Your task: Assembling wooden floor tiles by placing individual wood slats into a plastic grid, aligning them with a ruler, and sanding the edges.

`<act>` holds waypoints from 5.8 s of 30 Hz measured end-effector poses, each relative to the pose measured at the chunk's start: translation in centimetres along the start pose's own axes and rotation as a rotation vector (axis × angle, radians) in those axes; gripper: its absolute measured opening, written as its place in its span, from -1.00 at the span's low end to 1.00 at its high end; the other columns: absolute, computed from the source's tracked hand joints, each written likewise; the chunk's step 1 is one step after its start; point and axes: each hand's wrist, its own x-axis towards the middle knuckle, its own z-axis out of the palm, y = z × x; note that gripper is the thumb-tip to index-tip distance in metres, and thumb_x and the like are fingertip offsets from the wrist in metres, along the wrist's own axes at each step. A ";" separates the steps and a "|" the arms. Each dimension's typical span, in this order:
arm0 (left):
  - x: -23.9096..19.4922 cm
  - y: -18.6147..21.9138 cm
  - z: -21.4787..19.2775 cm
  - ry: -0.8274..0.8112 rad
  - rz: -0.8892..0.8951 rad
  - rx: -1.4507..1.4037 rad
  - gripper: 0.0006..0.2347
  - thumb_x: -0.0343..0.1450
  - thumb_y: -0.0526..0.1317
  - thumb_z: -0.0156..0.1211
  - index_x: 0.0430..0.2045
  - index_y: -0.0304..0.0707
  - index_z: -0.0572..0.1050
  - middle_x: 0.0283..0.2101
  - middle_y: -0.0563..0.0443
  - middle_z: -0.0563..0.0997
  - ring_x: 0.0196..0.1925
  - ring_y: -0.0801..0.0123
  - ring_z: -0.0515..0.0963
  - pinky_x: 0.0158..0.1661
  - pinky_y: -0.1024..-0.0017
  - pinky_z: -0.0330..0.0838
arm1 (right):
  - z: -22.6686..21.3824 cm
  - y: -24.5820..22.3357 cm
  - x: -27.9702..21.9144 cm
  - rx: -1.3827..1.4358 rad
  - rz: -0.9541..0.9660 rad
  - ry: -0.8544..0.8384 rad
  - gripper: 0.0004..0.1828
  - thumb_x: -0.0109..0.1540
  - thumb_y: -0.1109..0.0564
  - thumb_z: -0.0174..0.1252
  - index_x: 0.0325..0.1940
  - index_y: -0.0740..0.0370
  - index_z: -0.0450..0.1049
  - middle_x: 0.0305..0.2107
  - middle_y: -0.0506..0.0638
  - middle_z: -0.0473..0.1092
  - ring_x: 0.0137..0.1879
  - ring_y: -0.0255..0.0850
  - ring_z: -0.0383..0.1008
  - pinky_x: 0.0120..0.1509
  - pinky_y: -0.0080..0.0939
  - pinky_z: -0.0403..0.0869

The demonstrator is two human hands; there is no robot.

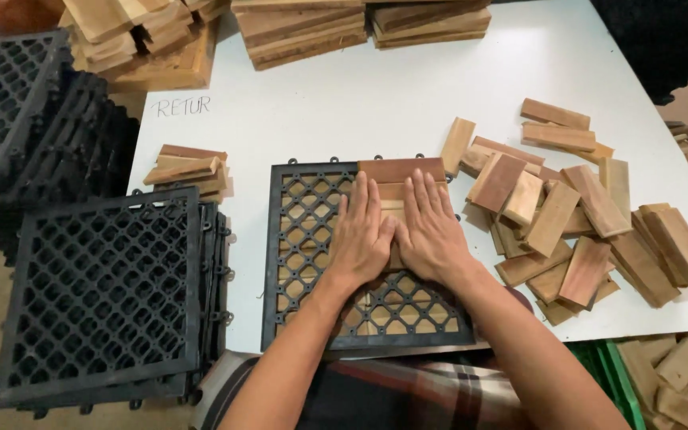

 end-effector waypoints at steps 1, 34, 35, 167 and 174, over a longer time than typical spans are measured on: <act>-0.5 0.0 0.1 -0.001 -0.012 -0.001 -0.35 0.53 0.00 -0.30 0.47 -0.53 -0.12 0.55 -0.47 -0.21 0.57 -0.26 -0.13 0.45 -0.13 -0.36 | 0.2 0.0 0.7 0.002 -0.008 -0.009 -0.12 0.40 -0.33 -0.54 0.62 0.33 -0.21 0.57 0.24 -0.32 0.67 0.09 -0.42 0.67 0.08 -0.34; 1.2 -1.6 1.7 0.074 -0.301 0.164 -0.45 0.43 -0.04 -0.05 0.24 -0.52 0.32 0.50 -0.58 -0.06 0.55 -0.41 -0.18 0.42 -0.27 -0.25 | 4.3 5.9 -1.2 0.512 0.243 0.596 -0.49 0.28 -0.07 0.17 0.28 0.13 0.51 0.20 0.07 0.42 0.34 0.03 0.37 0.45 -0.05 0.33; 2.0 -2.1 2.4 0.088 -0.324 0.091 -0.44 0.43 -0.01 -0.06 0.25 -0.50 0.33 0.50 -0.55 -0.03 0.55 -0.39 -0.14 0.41 -0.28 -0.25 | 4.0 5.6 -1.1 0.534 0.219 0.575 -0.46 0.29 -0.08 0.17 0.31 0.15 0.49 0.21 0.09 0.41 0.35 0.04 0.36 0.45 -0.03 0.33; -0.3 2.8 -2.3 -0.127 -0.059 0.128 -0.34 0.50 -0.06 -0.12 0.45 -0.56 -0.06 0.55 -0.48 -0.15 0.56 -0.31 -0.15 0.41 -0.09 -0.12 | -2.6 2.2 -1.6 0.318 -0.069 0.306 -0.25 0.40 -0.12 -0.13 0.56 0.41 0.05 0.53 0.34 -0.11 0.62 0.23 -0.24 0.64 0.14 -0.18; -0.1 2.3 -1.6 -0.117 -0.085 0.157 -0.32 0.49 -0.01 -0.17 0.46 -0.51 -0.08 0.55 -0.43 -0.16 0.57 -0.24 -0.15 0.40 -0.06 -0.09 | -1.6 3.0 -0.4 0.069 -0.026 0.001 -0.03 0.33 -0.50 -0.31 0.61 0.19 -0.10 0.58 0.09 -0.22 0.67 0.00 -0.33 0.65 0.13 -0.20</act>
